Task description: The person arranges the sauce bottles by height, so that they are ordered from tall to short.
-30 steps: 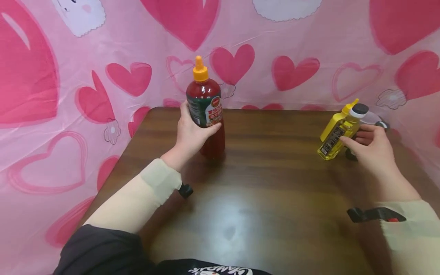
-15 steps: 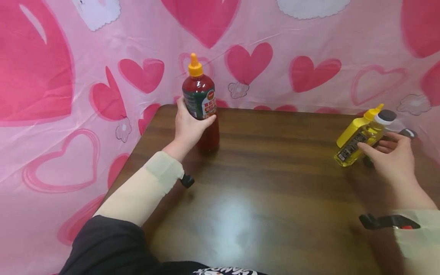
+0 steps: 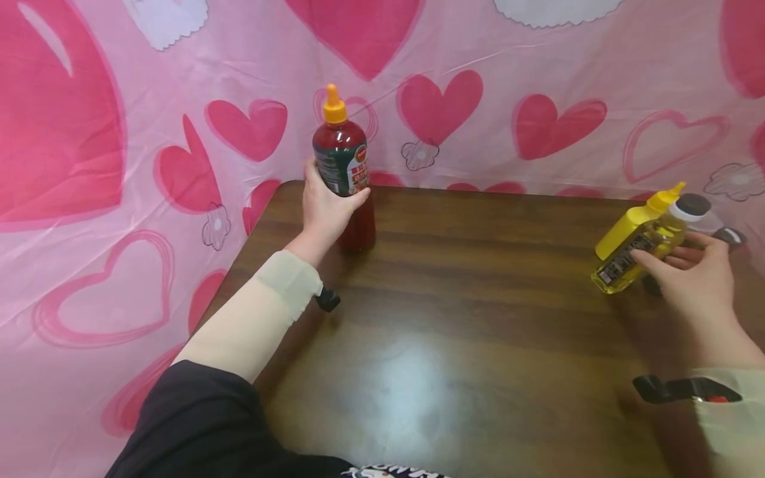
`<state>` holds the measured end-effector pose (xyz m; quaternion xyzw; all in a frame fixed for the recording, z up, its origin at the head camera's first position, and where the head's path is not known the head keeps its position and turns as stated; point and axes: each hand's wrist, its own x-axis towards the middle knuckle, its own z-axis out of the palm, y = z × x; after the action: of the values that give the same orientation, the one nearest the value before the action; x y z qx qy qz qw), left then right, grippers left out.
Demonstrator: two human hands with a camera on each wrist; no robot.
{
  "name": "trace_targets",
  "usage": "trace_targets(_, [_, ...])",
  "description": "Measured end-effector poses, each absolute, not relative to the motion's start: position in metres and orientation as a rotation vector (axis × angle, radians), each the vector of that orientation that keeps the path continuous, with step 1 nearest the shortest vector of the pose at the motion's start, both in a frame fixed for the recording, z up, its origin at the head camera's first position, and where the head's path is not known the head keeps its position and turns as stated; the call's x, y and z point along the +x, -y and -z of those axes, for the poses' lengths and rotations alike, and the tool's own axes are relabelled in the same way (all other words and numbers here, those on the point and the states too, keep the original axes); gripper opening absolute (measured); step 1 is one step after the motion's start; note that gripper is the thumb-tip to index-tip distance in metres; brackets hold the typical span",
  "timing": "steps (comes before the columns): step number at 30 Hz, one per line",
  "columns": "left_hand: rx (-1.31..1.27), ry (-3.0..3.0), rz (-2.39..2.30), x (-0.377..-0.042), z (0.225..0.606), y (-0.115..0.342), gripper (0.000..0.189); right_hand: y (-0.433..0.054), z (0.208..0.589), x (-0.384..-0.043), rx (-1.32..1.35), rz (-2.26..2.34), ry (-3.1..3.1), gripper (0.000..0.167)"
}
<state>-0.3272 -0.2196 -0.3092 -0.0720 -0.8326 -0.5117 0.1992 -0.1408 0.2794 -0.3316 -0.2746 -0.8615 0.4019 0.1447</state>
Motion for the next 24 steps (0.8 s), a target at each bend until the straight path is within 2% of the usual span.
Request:
trace_targets(8, [-0.171,2.335,1.433,-0.341,0.318,0.221,0.091,-0.274,0.335,-0.147,-0.894,-1.216,2.394,0.092])
trace_targets(24, [-0.157,2.321,1.417,-0.351,0.327,0.224,0.094,-0.27,0.341,-0.15,-0.913,-1.217,2.415,0.09])
